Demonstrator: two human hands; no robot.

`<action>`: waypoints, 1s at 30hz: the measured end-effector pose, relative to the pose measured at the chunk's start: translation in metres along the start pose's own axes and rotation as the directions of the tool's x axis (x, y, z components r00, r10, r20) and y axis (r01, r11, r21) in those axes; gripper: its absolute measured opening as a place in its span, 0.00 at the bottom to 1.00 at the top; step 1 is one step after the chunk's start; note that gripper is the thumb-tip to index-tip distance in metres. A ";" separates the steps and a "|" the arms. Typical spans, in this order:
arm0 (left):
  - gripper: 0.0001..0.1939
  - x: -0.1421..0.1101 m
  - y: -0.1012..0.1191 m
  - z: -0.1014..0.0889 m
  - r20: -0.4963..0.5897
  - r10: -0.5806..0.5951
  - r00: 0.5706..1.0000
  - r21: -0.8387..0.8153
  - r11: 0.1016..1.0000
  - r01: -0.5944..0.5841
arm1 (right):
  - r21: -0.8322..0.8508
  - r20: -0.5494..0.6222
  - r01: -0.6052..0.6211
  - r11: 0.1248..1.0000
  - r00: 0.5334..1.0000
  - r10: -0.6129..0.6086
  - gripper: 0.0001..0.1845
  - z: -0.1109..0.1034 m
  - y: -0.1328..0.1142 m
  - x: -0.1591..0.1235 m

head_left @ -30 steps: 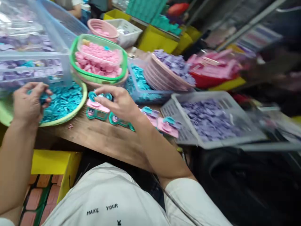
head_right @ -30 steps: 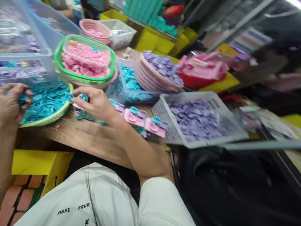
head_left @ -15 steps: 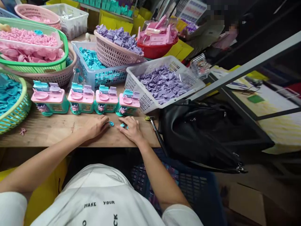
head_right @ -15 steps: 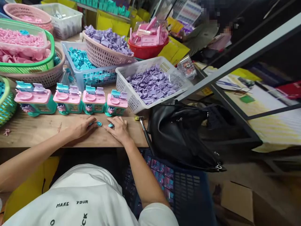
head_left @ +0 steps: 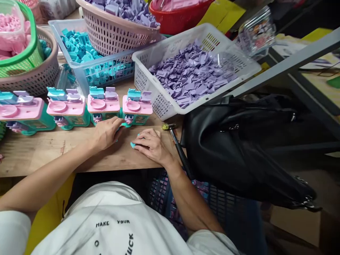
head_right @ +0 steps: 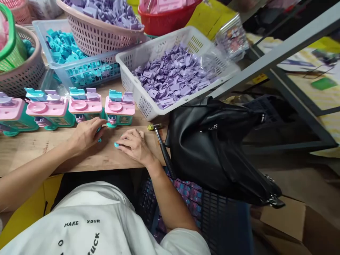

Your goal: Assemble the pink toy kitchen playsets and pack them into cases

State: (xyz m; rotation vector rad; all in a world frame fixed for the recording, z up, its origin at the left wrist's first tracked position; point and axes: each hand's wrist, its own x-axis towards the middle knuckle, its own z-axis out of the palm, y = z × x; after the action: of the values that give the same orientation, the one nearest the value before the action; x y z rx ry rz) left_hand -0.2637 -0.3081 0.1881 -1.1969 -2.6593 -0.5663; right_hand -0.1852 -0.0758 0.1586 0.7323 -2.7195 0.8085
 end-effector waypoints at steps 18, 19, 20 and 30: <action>0.19 0.031 0.013 0.012 -0.135 0.044 0.990 -0.093 0.994 -0.057 | -0.262 -0.229 -0.208 0.942 0.962 0.148 0.10 -0.053 0.015 0.090; 0.17 0.030 0.011 0.012 -0.146 0.049 0.988 -0.158 0.985 -0.072 | -0.281 -0.232 -0.202 0.938 0.963 0.138 0.11 -0.052 0.015 0.089; 0.16 0.029 0.010 0.012 -0.152 0.043 0.987 -0.229 0.970 -0.077 | -0.297 -0.238 -0.199 0.934 0.963 0.129 0.11 -0.052 0.015 0.088; 0.26 0.036 0.016 -0.016 0.287 -0.370 0.883 -0.926 0.129 0.355 | -0.427 -0.077 -0.157 0.890 0.987 0.138 0.14 -0.060 0.008 0.092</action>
State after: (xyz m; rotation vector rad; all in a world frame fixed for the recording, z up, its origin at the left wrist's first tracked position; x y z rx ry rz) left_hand -0.2761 -0.2805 0.2184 -0.5071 -2.3934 -2.6289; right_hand -0.2646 -0.0737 0.2355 0.4062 -2.7873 0.2168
